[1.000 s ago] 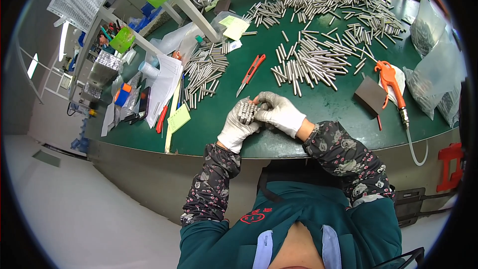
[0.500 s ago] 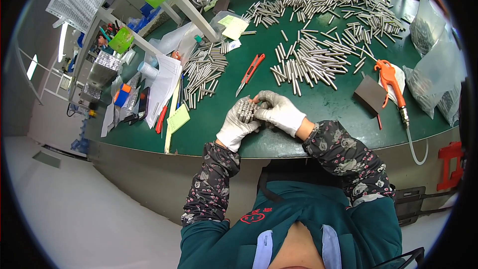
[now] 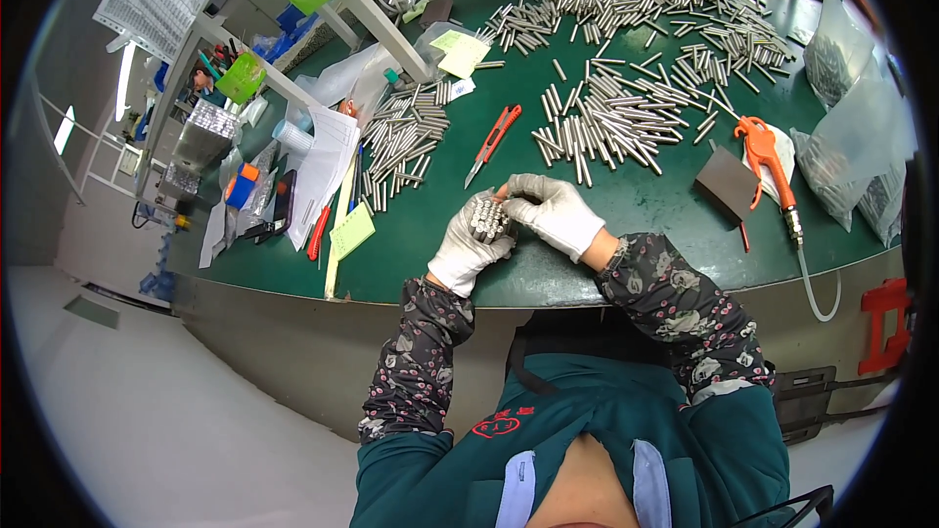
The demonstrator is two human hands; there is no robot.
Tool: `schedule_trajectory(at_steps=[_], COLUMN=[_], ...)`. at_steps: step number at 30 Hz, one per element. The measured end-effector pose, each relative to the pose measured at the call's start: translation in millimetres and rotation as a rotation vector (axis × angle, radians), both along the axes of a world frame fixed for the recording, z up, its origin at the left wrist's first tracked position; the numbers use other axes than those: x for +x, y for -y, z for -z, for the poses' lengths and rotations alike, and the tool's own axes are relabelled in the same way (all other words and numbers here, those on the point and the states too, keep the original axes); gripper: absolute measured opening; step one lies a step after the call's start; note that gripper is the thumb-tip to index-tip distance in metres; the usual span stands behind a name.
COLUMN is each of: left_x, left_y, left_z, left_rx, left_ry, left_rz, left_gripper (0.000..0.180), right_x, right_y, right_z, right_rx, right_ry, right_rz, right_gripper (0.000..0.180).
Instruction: Inserting metal rods into a circular perforated component and cleaning them with an air duster.
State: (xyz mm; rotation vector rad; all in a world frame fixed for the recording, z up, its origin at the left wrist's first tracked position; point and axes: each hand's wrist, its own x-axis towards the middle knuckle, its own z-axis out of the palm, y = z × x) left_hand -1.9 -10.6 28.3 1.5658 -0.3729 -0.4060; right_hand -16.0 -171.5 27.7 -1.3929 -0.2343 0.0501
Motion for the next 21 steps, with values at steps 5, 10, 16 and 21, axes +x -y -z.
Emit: schedule_trajectory(at_steps=[5, 10, 16, 21], left_x=[-0.4, -1.9, -1.2, -0.5], left_y=[-0.6, 0.9, -0.6, -0.3], left_z=[-0.1, -3.0, 1.1, 1.7], left_rx=[0.0, -0.028, -0.071, -0.067], left_ry=[0.005, -0.018, -0.044, -0.059], left_rz=[0.022, 0.037, 0.012, 0.005], left_gripper=[0.055, 0.055, 0.055, 0.053], right_x=[2.8, 10.6, 10.9, 10.3], right_y=[0.1, 4.1, 2.6, 0.5], right_z=[1.3, -13.4, -30.5, -42.5], right_rx=[-0.037, -0.397, -0.863, -1.116], right_ry=[0.037, 0.266, 0.623, 0.709], right_rz=[0.032, 0.135, 0.159, 0.158], right_gripper=[0.019, 0.018, 0.015, 0.01])
